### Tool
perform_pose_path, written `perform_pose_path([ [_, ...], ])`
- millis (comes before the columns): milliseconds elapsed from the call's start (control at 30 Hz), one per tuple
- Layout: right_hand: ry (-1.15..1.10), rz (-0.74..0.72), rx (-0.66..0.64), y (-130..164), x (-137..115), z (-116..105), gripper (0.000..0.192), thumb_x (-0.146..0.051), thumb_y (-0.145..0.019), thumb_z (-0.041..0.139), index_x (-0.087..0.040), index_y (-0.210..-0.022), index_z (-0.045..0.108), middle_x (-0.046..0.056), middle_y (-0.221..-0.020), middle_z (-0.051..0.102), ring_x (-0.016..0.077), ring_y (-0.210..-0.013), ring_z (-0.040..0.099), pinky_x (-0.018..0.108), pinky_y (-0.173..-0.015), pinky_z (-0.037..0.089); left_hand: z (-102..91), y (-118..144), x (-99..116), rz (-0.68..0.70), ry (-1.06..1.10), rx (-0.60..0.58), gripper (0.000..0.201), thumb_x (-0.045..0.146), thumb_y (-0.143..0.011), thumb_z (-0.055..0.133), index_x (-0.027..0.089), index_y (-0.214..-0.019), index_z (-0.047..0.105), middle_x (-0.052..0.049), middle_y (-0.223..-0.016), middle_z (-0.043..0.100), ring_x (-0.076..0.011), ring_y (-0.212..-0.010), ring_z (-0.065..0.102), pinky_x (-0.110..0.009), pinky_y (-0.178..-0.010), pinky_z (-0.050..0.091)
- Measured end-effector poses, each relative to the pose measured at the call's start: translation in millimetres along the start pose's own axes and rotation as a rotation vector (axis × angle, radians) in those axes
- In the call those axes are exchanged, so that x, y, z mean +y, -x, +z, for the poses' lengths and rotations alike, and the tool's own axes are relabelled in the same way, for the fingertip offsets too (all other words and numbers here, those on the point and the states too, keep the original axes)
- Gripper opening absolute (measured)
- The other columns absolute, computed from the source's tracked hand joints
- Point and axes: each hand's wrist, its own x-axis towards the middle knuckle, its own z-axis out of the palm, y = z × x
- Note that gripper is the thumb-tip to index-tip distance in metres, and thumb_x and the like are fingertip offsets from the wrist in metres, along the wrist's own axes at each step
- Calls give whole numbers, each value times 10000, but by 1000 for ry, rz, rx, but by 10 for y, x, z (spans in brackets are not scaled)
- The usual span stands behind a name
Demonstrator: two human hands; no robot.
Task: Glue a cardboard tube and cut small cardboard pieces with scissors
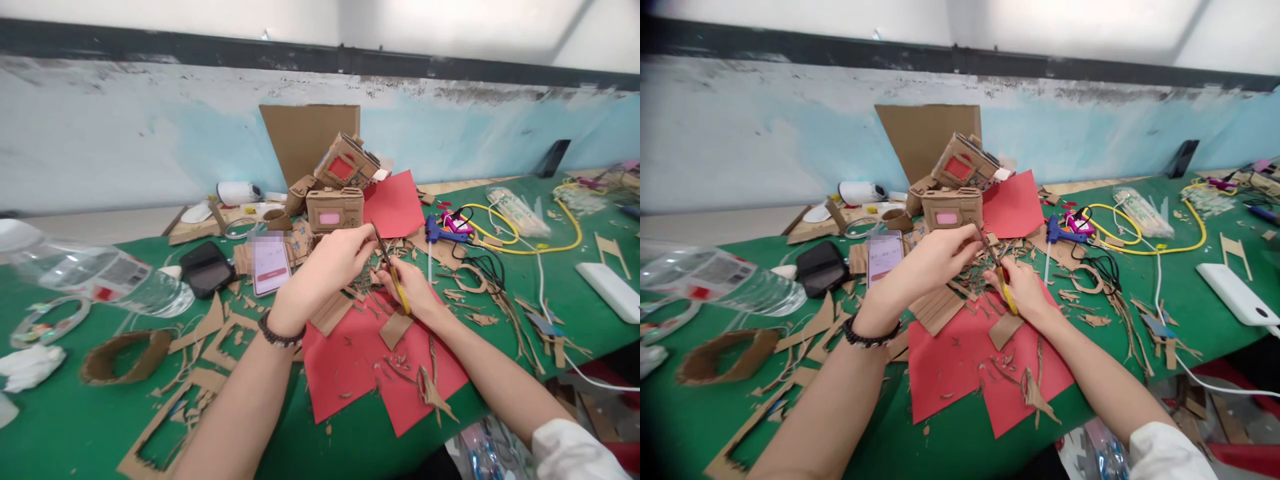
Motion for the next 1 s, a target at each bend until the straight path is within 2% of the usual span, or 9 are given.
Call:
perform_pose_path([
  [133, -141, 36, -11, 20, -26, -10, 491, -730, -1052, 544, -277, -864, 511, -16, -711, 575, 183, -653, 491, 302, -655, 381, -6, -9, 9, -13, 34, 6, 204, 328, -1132, 513, 244, -987, 629, -32, -876, 735, -226, -781, 667, -319, -711, 378],
  [233, -383, 80, -31, 10, -50, 0, 512, -783, -1048, 540, -277, -983, 586, -11, -766, 646, 180, -655, 552, 298, -641, 443, -15, -6, 5, -31, 65, -12, 222, 347, -1135, 499, 245, -975, 615, -15, -836, 707, -206, -737, 626, -317, -701, 359],
  [333, -618, 58, 42, -24, -88, -21, 520, -786, -1007, 632, -268, -1050, 624, 9, -828, 687, 189, -697, 614, 324, -681, 523, 7, 4, 22, -8, 105, -71, 182, 308, -1113, 520, 242, -977, 622, -15, -873, 728, -194, -737, 623, -315, -704, 369],
  [467, -692, 19, 46, -39, -154, -107, 430, -657, -1032, 697, -244, -923, 655, 21, -779, 675, 201, -744, 642, 346, -741, 558, 81, 10, 75, 15, 138, -169, 182, 283, -1106, 523, 237, -981, 647, -38, -940, 770, -206, -784, 682, -318, -722, 409],
  [633, -689, 60, 54, -18, -193, -157, 453, -641, -1033, 686, -248, -816, 627, 13, -702, 624, 193, -667, 587, 343, -639, 520, 196, -25, 125, 34, 182, -159, 187, 283, -1110, 528, 232, -971, 643, -48, -933, 782, -207, -785, 692, -322, -725, 432],
  [733, -705, 57, 115, -22, -191, -155, 453, -611, -1035, 687, -248, -777, 608, 8, -677, 594, 185, -641, 558, 338, -605, 484, 324, -70, 122, -9, 347, -112, 148, 307, -1099, 551, 234, -995, 628, -37, -901, 779, -192, -751, 692, -308, -699, 461],
  [800, -714, 49, 192, -36, -189, -149, 424, -586, -1030, 700, -244, -791, 620, 8, -690, 602, 182, -649, 560, 333, -604, 468, 435, -106, 107, -53, 563, -80, 132, 345, -1081, 586, 230, -1028, 621, -36, -895, 774, -181, -725, 706, -295, -672, 507],
  [867, -741, 57, 277, -55, -191, -139, 382, -568, -1019, 715, -244, -833, 635, -1, -698, 605, 174, -644, 556, 326, -599, 456, 535, -141, 90, -67, 792, -67, 131, 343, -1039, 650, 219, -1072, 625, -49, -950, 780, -184, -781, 758, -294, -701, 576],
  [1000, -852, 71, 336, -89, -194, -113, 368, -562, -1002, 734, -250, -851, 609, -27, -671, 568, 153, -595, 514, 310, -568, 423, 612, -178, 79, -97, 990, -98, 265, 239, -958, 707, 188, -1214, 655, -63, -1016, 793, -186, -867, 801, -297, -777, 628],
])
